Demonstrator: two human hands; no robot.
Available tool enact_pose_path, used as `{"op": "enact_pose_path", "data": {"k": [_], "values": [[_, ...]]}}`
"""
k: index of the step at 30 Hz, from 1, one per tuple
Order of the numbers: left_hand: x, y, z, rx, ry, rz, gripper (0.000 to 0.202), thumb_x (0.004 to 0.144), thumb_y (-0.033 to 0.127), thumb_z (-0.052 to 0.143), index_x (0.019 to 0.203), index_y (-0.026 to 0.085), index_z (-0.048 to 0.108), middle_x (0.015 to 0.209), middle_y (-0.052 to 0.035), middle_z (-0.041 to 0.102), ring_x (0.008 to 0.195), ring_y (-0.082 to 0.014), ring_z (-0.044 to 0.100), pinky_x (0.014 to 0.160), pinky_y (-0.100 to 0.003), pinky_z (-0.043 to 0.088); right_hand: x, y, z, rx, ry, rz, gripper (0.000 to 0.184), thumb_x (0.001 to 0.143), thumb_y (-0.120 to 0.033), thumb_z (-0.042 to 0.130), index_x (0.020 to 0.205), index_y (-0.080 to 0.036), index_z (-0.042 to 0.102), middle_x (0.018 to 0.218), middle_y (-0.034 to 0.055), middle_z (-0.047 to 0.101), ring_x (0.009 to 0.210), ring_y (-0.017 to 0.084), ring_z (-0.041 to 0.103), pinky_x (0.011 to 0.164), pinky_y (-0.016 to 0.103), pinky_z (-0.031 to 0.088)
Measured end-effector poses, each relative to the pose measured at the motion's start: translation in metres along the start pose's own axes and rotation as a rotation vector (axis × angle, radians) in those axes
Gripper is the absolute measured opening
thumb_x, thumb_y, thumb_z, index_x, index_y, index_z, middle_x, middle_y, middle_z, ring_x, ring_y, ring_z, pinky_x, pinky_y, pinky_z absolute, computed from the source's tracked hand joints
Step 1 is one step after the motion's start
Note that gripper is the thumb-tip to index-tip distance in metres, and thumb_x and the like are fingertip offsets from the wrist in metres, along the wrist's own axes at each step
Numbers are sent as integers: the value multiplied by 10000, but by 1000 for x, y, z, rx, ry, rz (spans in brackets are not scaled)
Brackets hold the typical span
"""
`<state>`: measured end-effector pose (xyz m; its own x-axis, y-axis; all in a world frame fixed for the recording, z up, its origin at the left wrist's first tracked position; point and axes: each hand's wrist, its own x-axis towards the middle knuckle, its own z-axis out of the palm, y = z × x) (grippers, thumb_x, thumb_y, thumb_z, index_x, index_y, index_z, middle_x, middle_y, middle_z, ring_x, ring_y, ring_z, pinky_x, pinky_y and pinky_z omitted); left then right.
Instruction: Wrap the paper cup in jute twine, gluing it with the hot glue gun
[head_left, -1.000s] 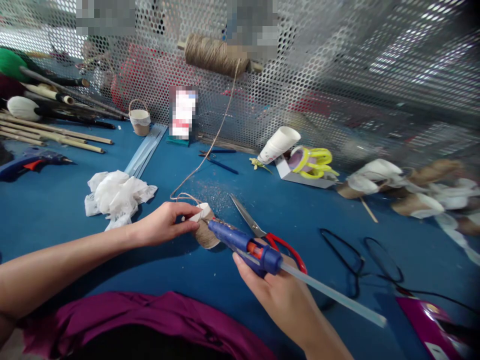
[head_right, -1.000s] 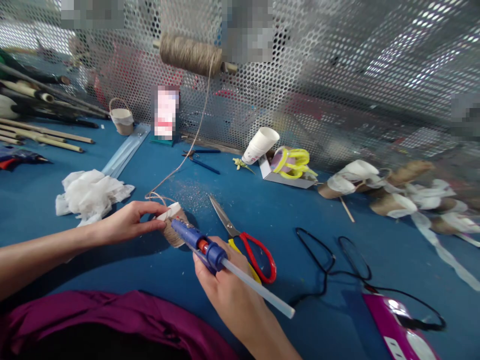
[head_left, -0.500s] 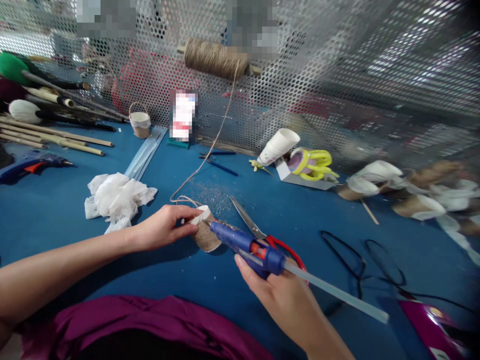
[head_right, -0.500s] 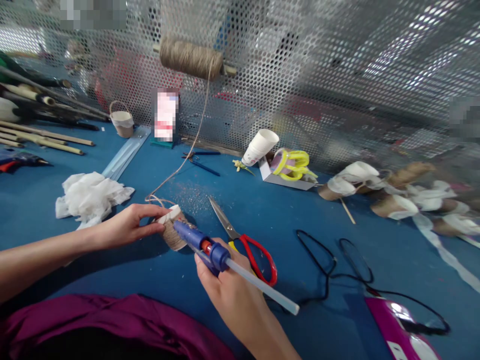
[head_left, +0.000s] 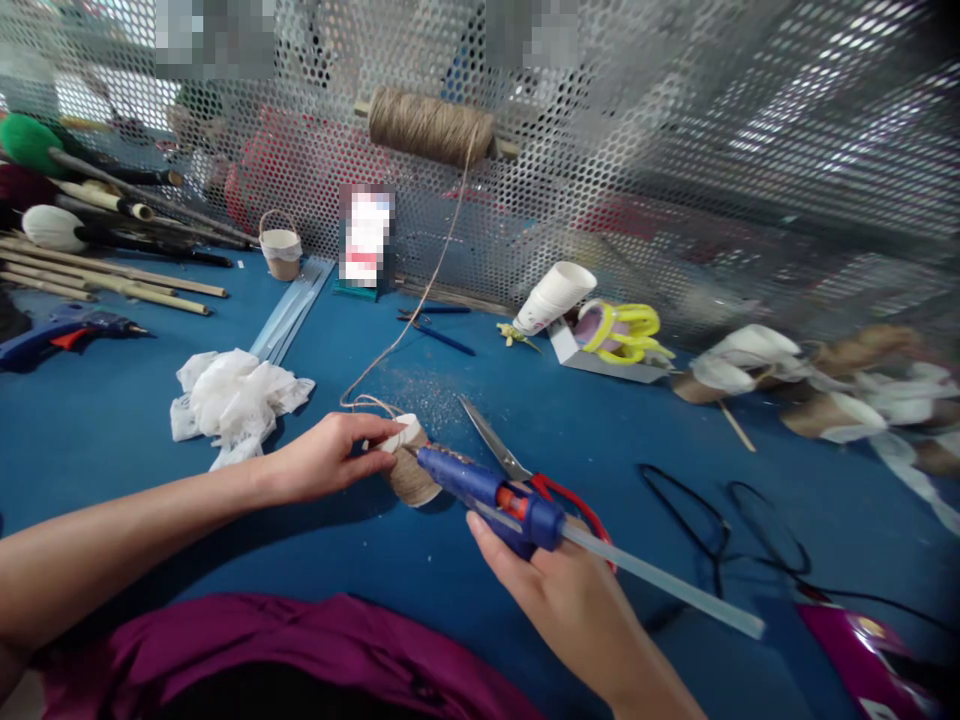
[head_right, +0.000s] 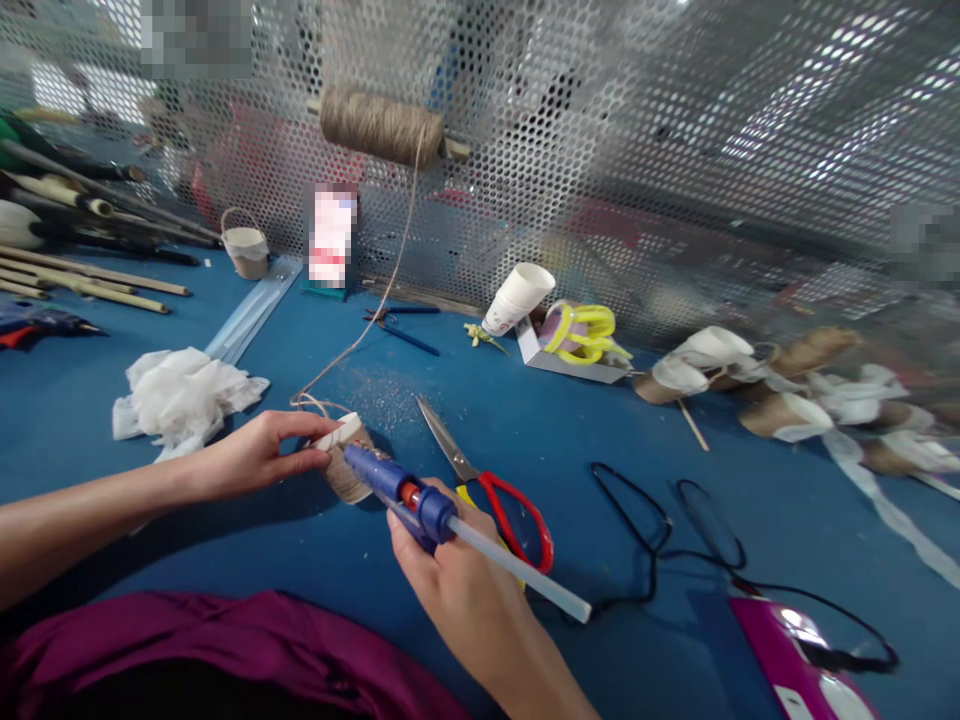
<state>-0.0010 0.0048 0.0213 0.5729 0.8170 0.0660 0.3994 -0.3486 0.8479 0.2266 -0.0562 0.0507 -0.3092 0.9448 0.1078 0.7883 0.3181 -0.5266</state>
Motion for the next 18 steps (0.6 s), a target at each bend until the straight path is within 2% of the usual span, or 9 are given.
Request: {"op": "enact_pose_path", "data": {"k": [8, 14, 18], "values": [[-1, -1, -2, 8, -12, 3, 328, 837, 231, 481, 1136, 126, 563, 1073, -88, 653, 949, -181, 586, 845, -298, 436, 5, -2, -5, 4, 85, -15, 264, 835, -296, 422, 632, -232, 578, 518, 12, 606, 477, 169, 583, 501, 278, 484], [-1, -2, -1, 3, 1, 30, 322, 837, 217, 483, 1136, 133, 567, 1052, -78, 662, 935, -170, 591, 836, -282, 443, 0, -2, 1, -24, 46, -3, 195, 828, -302, 448, 797, -203, 613, 693, 42, 681, 643, 200, 638, 621, 308, 515], [-1, -2, -1, 18, 12, 36, 336, 830, 212, 496, 1147, 123, 564, 1040, -82, 665, 919, -172, 595, 824, -286, 451, 0, -2, 2, -1, 27, -20, 195, 830, -300, 453, 806, -190, 611, 686, 34, 678, 625, 183, 633, 604, 289, 509]]}}
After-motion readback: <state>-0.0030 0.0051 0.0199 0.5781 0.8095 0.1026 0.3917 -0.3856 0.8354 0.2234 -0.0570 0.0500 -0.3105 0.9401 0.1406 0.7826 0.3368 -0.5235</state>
